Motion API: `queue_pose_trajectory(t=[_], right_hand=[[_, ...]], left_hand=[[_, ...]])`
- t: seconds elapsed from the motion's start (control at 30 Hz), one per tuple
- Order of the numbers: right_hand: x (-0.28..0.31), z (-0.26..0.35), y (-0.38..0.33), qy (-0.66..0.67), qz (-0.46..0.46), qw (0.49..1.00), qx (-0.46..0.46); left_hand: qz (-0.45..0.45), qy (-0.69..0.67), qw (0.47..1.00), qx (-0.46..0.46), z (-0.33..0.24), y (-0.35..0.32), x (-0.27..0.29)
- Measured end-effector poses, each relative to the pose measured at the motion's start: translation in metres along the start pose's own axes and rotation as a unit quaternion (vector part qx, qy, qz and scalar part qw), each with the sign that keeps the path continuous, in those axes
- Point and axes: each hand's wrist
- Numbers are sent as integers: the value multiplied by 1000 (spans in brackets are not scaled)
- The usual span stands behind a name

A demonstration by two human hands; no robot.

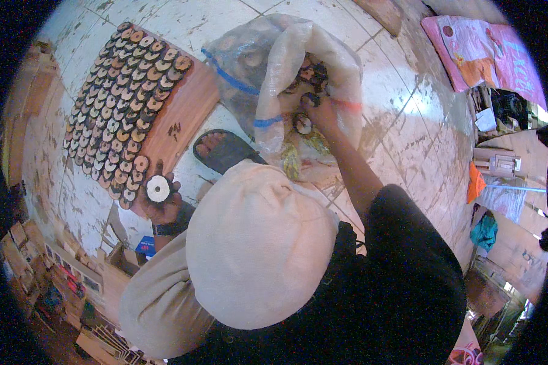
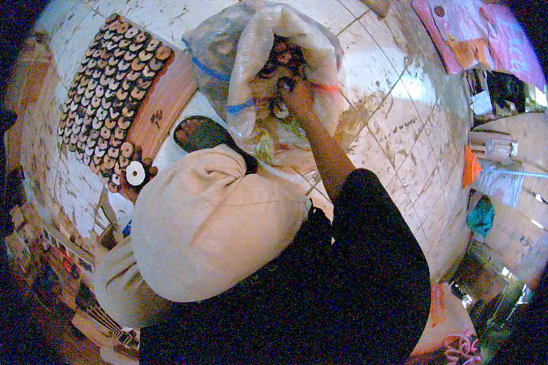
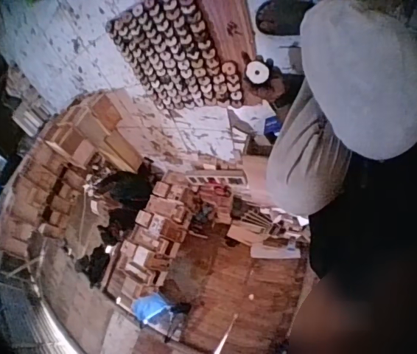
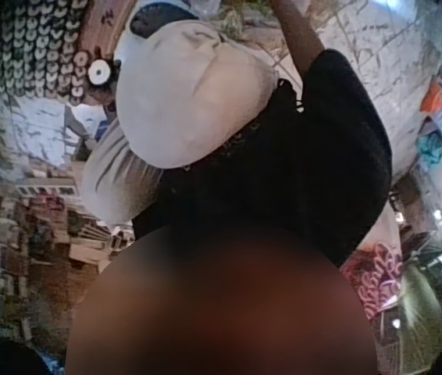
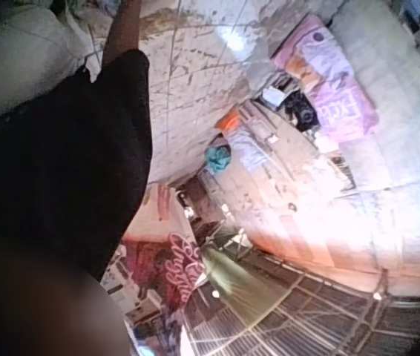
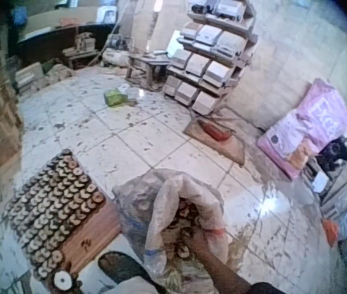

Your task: The person sits on the floor and repeatedly peels bark from small cylindrical wood pieces using a small knife. They place the peeled pieces on a wooden board and discard the bark into a plastic bag.

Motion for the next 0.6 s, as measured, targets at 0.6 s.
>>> queue_pose_trajectory(t=[0.6], right_hand=[[-20, -31, -53, 85, -123, 987, 58]], left_hand=[[18, -32, 999, -2, 3, 2, 2]])
Point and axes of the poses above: each hand's wrist, its own y-axis towards the middle knuckle, its own x-axis out of the back of the hand, z = x × y, and after that the axes turned 1 degree about y, right-handed
